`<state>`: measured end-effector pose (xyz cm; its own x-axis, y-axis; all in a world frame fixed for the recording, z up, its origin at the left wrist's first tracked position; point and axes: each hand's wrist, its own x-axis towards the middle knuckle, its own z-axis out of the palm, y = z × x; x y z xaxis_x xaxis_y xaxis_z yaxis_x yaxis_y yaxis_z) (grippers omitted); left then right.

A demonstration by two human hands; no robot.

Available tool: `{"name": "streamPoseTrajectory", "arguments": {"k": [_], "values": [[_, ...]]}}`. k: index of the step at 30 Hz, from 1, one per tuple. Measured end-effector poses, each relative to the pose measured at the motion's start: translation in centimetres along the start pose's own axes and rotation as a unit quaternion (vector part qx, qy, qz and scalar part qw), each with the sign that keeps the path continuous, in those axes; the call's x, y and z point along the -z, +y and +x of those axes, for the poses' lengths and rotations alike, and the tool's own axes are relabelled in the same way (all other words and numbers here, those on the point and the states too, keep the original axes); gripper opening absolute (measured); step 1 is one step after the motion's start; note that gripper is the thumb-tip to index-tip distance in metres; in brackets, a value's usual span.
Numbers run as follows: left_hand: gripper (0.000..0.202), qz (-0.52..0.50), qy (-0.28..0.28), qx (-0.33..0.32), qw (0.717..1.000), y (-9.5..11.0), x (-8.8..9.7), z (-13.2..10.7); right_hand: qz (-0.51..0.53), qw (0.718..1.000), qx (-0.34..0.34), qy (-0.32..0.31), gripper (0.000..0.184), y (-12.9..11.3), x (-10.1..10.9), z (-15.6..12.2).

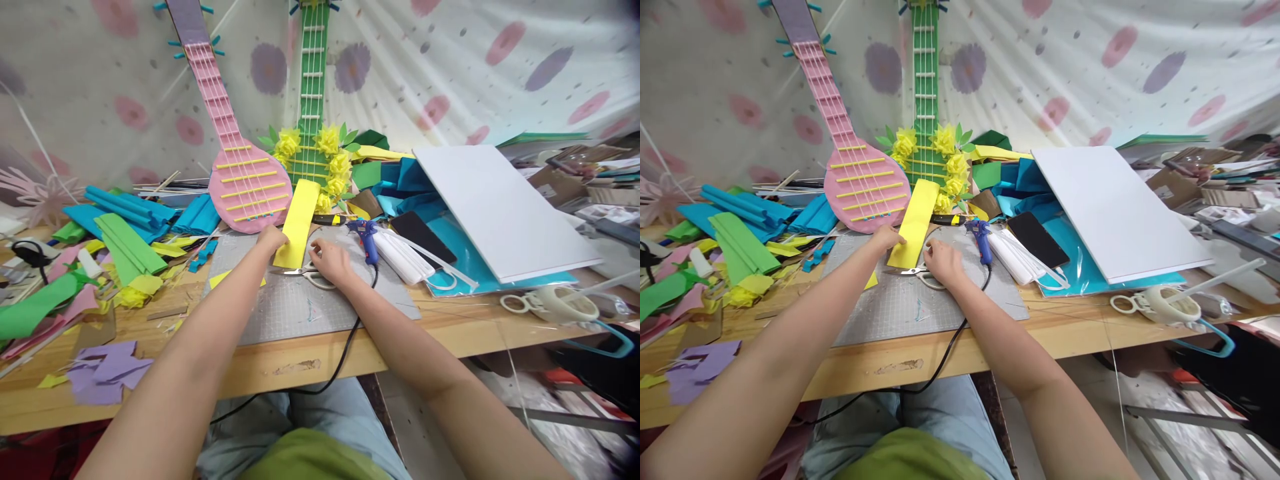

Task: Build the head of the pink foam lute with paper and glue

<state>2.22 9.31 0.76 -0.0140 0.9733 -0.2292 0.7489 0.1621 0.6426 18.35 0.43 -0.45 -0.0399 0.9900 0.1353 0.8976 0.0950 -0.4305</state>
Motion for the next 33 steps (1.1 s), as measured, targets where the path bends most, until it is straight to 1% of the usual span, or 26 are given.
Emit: {"name": "streamPoseTrajectory", "arguments": {"k": [2, 4, 7, 9, 10, 11, 13, 15, 16, 17, 18, 19, 21, 23, 24, 25, 26, 27, 28, 30, 31, 32, 33], "values": [[0.029, 0.01, 0.034, 0.017, 0.999, 0.0, 0.2, -0.7, 0.011, 1.0, -0.004, -0.003, 0.029, -0.1, 0.1, 0.0], [0.026, 0.005, 0.045, 0.02, 0.999, 0.1, 0.5, -1.4, 0.029, 1.0, -0.007, -0.003, 0.029, -0.1, 0.1, 0.1], [0.028, -0.04, 0.021, 0.002, 0.999, 0.1, 1.1, -2.4, 0.087, 0.996, -0.018, -0.002, 0.029, 0.0, -0.2, 0.4], [0.034, -0.076, 0.007, -0.014, 0.997, 0.0, 1.6, -3.1, 0.173, 0.984, -0.041, -0.022, 0.033, -0.1, -0.5, 0.9], [0.036, -0.091, 0.005, -0.021, 0.996, -0.1, 1.9, -3.4, 0.235, 0.969, -0.06, -0.038, 0.037, -0.3, -0.6, 1.2], [0.038, -0.107, 0.005, -0.03, 0.994, -0.2, 2.2, -3.8, 0.306, 0.947, -0.083, -0.055, 0.04, -0.6, -0.6, 1.4], [0.039, -0.137, 0.002, -0.054, 0.989, -0.5, 2.9, -4.5, 0.448, 0.881, -0.123, -0.091, 0.041, -1.4, -0.5, 2.0], [0.038, -0.16, -0.019, -0.088, 0.983, -0.7, 3.5, -5.2, 0.553, 0.813, -0.141, -0.116, 0.032, -2.6, -0.2, 2.5], [0.038, -0.165, -0.034, -0.104, 0.98, -0.8, 3.7, -5.6, 0.587, 0.788, -0.142, -0.118, 0.026, -3.2, 0.0, 2.8], [0.04, -0.167, -0.049, -0.116, 0.978, -0.8, 4.0, -5.9, 0.61, 0.771, -0.143, -0.111, 0.02, -3.8, 0.2, 3.1], [0.042, -0.173, -0.063, -0.121, 0.975, -0.9, 4.2, -6.2, 0.626, 0.761, -0.142, -0.098, 0.015, -4.4, 0.4, 3.3], [0.044, -0.188, -0.074, -0.118, 0.972, -1.0, 4.3, -6.4, 0.634, 0.756, -0.139, -0.082, 0.013, -4.9, 0.5, 3.5], [0.047, -0.246, -0.098, -0.099, 0.959, -1.0, 4.6, -7.0, 0.638, 0.758, -0.123, -0.059, 0.016, -6.0, 0.8, 3.9], [0.046, -0.317, -0.11, -0.079, 0.939, -1.0, 4.9, -7.8, 0.629, 0.771, -0.085, -0.054, 0.022, -6.9, 1.0, 3.9], [0.046, -0.342, -0.102, -0.075, 0.931, -1.0, 5.2, -8.3, 0.62, 0.78, -0.061, -0.058, 0.025, -7.3, 1.1, 3.8], [0.046, -0.355, -0.079, -0.077, 0.928, -1.0, 5.5, -8.8, 0.61, 0.789, -0.035, -0.065, 0.027, -7.7, 1.2, 3.6], [0.047, -0.357, -0.043, -0.085, 0.929, -1.1, 6.0, -9.4, 0.599, 0.797, -0.008, -0.076, 0.029, -8.0, 1.4, 3.4], [0.048, -0.349, 0.002, -0.099, 0.932, -1.2, 6.7, -10.0, 0.589, 0.803, 0.017, -0.088, 0.03, -8.3, 1.6, 3.1], [0.052, -0.338, 0.06, -0.119, 0.932, -1.4, 7.6, -10.7, 0.581, 0.807, 0.038, -0.1, 0.031, -8.5, 1.8, 2.8], [0.058, -0.31, 0.152, -0.146, 0.927, -2.1, 9.9, -11.6, 0.562, 0.815, 0.067, -0.121, 0.033, -8.4, 2.0, 2.1], [0.061, -0.31, 0.189, -0.173, 0.916, -2.7, 11.3, -11.7, 0.549, 0.822, 0.073, -0.13, 0.034, -8.2, 2.0, 1.8], [0.064, -0.32, 0.22, -0.218, 0.895, -3.4, 12.8, -11.7, 0.534, 0.831, 0.073, -0.139, 0.034, -7.9, 1.8, 1.5], [0.065, -0.33, 0.265, -0.251, 0.871, -4.2, 14.2, -11.4, 0.518, 0.839, 0.068, -0.149, 0.035, -7.5, 1.6, 1.2]]}}
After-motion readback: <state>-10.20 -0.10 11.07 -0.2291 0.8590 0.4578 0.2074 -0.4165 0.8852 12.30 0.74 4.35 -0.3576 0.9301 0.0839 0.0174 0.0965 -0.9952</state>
